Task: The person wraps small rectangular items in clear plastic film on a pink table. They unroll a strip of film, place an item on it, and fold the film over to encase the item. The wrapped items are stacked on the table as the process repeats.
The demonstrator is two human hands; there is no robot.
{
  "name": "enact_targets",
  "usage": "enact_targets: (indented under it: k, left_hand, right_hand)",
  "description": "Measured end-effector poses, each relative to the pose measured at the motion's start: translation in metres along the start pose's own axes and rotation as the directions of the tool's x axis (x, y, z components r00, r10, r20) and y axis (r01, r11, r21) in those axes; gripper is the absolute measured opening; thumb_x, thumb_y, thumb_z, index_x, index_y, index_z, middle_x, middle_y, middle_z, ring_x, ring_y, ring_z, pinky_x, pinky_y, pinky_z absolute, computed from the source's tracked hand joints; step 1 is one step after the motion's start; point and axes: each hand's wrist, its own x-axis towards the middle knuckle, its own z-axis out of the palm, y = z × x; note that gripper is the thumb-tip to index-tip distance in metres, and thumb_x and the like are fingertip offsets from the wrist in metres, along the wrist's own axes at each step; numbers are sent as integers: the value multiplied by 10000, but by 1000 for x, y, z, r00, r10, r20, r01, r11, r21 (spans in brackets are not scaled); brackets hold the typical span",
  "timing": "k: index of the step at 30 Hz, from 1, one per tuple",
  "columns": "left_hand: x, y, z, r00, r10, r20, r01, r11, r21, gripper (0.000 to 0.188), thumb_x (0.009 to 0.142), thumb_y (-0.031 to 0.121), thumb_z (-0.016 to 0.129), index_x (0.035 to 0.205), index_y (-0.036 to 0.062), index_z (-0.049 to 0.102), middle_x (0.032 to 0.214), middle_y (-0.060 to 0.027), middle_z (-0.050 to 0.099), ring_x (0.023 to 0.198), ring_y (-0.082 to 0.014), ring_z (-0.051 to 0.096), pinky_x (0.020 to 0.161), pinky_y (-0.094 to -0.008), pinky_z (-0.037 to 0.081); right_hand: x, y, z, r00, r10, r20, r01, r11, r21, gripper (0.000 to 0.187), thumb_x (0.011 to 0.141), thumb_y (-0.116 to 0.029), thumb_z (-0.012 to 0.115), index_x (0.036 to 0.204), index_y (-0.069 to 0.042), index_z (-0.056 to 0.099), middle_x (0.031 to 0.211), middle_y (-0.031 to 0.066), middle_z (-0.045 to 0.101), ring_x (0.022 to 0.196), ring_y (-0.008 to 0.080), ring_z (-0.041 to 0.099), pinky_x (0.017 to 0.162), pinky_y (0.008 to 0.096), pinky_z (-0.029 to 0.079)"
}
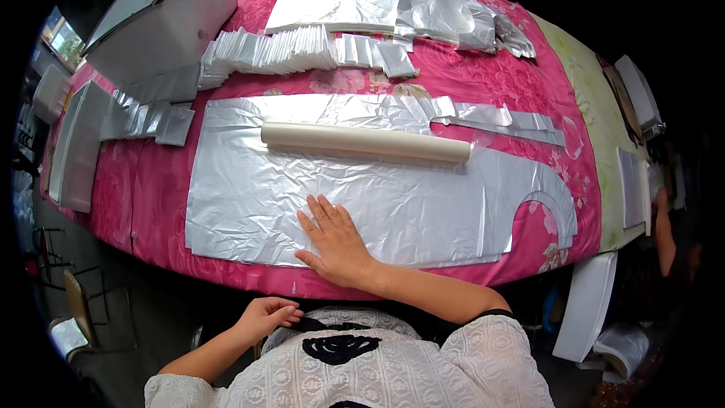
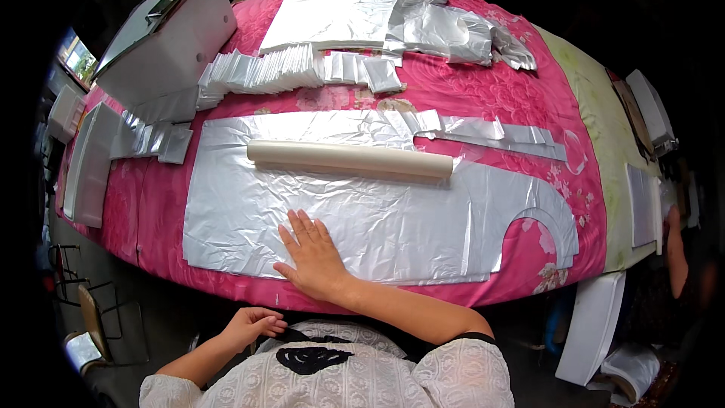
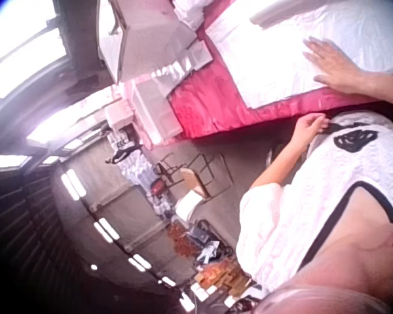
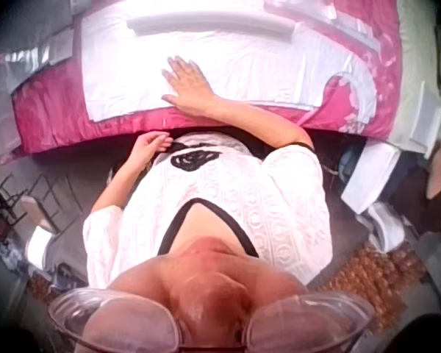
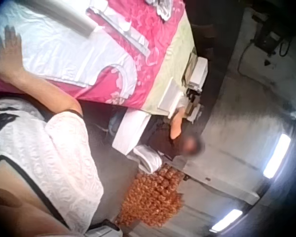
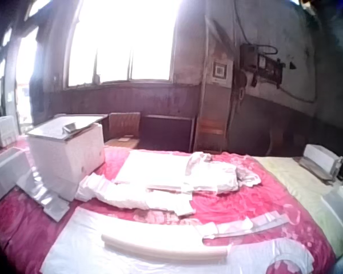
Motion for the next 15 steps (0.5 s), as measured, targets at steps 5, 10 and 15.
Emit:
enact_targets:
  k: [5,10,15]
  left_hand:
    - [-5,-21,2,987,-26,-160,-63,848,-526,234,895,117,540,1050,-56,571,1015,-132,635,875,-179,631,729,-282,520]
    - [-12,-8,-16,955,209,-208,-72,850,522,169,796,92,634,924,-18,632,846,-95,669,728,-119,628,616,-263,494]
    - [-13,61,5,697,705,-128,-497,604,623,318,690,32,703,1001,21,635,945,-135,661,839,-220,647,720,-283,496]
  right_hand:
    - [-12,-68,40,965,-163,204,104,957,270,634,912,-411,427,1386,-14,290,1474,227,144,1382,365,85,1104,484,64]
    - [-11,-58,27,909,-371,192,306,904,299,337,855,-242,544,1124,-41,515,1392,198,309,1360,362,160,1098,508,96]
    - [13,14,-42,918,-397,5,378,879,290,128,738,-107,670,820,-62,582,1035,74,575,1073,283,466,978,461,303]
